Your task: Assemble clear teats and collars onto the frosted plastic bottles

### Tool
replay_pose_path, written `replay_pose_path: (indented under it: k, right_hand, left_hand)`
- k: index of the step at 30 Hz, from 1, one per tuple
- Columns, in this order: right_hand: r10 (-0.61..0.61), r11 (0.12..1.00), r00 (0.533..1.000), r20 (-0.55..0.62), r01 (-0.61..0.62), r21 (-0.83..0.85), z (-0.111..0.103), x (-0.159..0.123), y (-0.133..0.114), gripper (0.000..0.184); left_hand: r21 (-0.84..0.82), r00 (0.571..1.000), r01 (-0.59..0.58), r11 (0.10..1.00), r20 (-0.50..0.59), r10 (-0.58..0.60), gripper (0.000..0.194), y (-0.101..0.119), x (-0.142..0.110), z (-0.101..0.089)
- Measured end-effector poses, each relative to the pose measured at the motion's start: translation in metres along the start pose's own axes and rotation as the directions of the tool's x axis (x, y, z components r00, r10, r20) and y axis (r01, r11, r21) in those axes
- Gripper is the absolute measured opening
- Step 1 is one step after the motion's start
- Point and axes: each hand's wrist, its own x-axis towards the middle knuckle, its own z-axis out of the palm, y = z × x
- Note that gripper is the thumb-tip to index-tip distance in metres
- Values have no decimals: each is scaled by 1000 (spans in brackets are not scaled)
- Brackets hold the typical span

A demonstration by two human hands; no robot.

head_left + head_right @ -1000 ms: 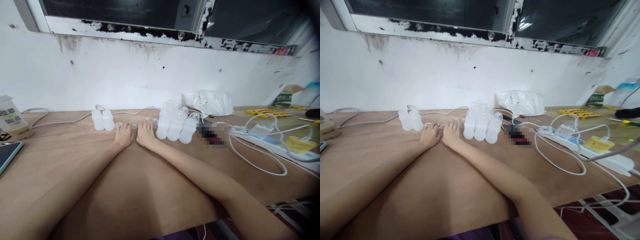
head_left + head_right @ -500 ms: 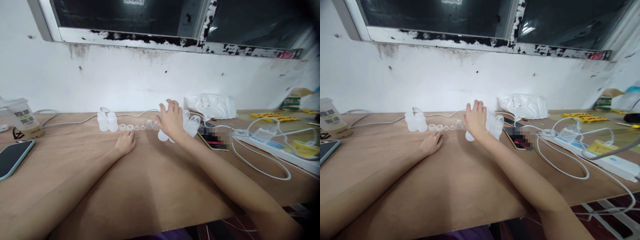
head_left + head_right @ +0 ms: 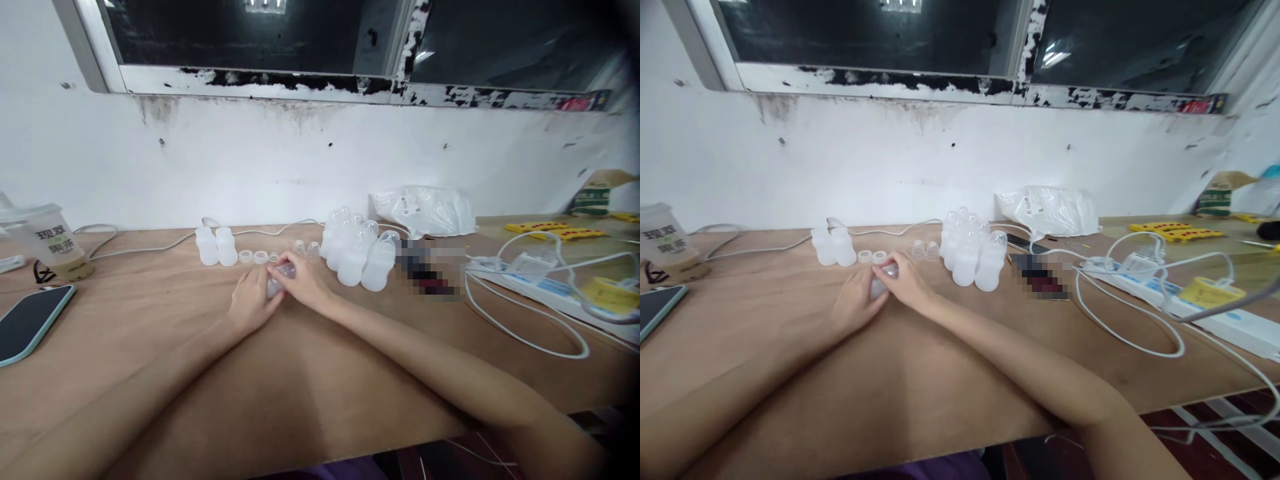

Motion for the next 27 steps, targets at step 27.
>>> replay_pose_path:
  k: [27]
  right_hand:
    - [375, 622, 927, 21, -234, -747, 0, 21, 71, 44]
  left_hand:
    - [189, 965, 150, 971, 186, -185, 56, -55, 20, -19]
